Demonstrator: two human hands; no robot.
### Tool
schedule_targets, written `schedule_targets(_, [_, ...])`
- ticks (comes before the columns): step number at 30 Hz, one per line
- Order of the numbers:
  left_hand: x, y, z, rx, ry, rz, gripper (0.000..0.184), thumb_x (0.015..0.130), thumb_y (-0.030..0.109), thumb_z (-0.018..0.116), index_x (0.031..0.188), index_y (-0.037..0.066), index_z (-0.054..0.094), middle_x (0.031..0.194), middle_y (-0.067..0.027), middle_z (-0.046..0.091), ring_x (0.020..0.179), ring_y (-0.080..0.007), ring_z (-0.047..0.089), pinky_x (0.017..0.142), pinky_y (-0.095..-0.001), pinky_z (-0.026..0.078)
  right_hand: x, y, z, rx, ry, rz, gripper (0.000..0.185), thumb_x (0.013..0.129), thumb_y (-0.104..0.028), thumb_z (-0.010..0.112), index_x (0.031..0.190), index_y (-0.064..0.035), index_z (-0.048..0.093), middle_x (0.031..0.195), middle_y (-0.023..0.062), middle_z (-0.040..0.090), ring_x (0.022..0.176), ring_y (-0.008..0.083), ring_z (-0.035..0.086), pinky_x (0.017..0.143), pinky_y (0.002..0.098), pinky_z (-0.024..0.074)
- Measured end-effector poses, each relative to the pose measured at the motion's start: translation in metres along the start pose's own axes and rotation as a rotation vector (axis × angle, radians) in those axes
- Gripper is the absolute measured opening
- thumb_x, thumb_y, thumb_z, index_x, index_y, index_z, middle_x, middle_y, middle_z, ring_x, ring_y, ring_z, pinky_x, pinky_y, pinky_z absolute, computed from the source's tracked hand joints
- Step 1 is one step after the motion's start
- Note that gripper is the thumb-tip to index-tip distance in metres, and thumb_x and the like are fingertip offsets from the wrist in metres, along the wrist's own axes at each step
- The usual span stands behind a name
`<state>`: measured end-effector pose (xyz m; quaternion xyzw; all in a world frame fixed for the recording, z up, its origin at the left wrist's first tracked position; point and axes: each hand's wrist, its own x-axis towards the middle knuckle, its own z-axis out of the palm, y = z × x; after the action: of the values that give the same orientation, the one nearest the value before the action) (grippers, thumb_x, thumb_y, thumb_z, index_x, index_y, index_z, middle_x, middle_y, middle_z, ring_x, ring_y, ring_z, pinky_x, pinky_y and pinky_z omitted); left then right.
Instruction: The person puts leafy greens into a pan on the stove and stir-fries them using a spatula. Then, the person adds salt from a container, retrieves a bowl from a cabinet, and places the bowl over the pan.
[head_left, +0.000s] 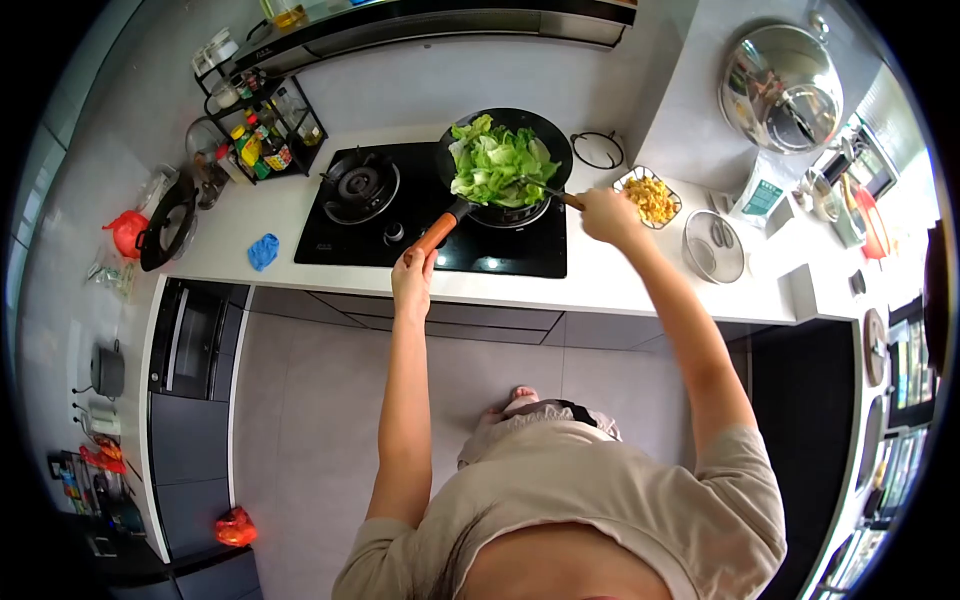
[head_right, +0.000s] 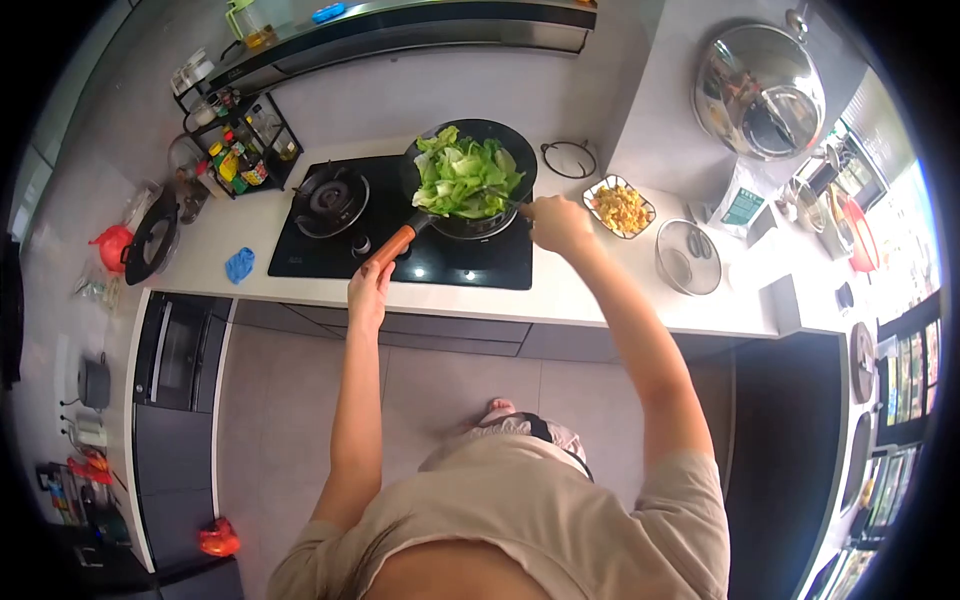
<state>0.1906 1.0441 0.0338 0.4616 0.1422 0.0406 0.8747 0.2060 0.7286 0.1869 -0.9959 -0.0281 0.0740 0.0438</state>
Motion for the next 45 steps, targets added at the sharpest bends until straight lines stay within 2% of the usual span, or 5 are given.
schedule_targets(4, [0.0,0.003,0.001,-0.02,-0.026,-0.017,0.027,0.095,0.01,0.052,0.112,-0.01,0.046,0.11,-0.0114,0.049,0.1,-0.0188,0.059,0.094,-0.0222,0.051,0.029,-0.008,0.066,0.14,0.044,0.0,0.058,0.077,-0.007,0.051,0.129,-0.0305,0.054,0.101,0.0157,0.066,0.098,0.0334,0.063,0.082,0.0427,0.0524])
schedule_targets(14, [0.002,0.001,-0.002,0.002,-0.023,0.002,0.026,0.096,0.01,0.051,0.113,-0.009,0.047,0.111,-0.0114,0.052,0.103,-0.0201,0.058,0.095,-0.0247,0.051,-0.028,0.065,-0.072,-0.111,0.116,-0.107,0.028,0.082,-0.02,0.057,0.106,-0.0273,0.069,0.092,0.008,0.068,0.083,0.0304,0.064,0.07,0.0413,0.0505])
schedule_targets(22, [0.003,-0.002,-0.001,-0.003,-0.007,-0.008,0.025,0.096,0.01,0.052,0.112,-0.008,0.048,0.111,-0.0114,0.052,0.103,-0.0198,0.059,0.094,-0.0243,0.051,0.004,0.045,0.049,0.162,-0.003,-0.107,0.041,0.084,-0.019,0.054,0.124,-0.0291,0.057,0.093,0.0161,0.066,0.086,0.0353,0.063,0.078,0.0479,0.0499])
schedule_targets(26, [0.002,0.001,0.0,-0.007,-0.01,-0.01,0.024,0.095,0.01,0.052,0.111,-0.008,0.048,0.11,-0.0112,0.052,0.102,-0.0202,0.059,0.093,-0.0238,0.052,0.025,0.029,0.12,0.461,0.309,-0.052,0.029,0.084,-0.014,0.053,0.112,-0.0143,0.062,0.081,0.0214,0.064,0.077,0.0412,0.061,0.07,0.0485,0.0477])
schedule_targets(45, [0.0,0.004,0.005,0.012,0.013,0.009,0.026,0.096,0.011,0.051,0.112,-0.009,0.047,0.113,-0.0119,0.05,0.104,-0.0207,0.058,0.095,-0.0238,0.051,0.036,0.018,0.057,0.13,0.114,-0.029,0.04,0.085,-0.014,0.05,0.121,-0.0271,0.06,0.092,0.0136,0.068,0.086,0.032,0.066,0.073,0.044,0.052])
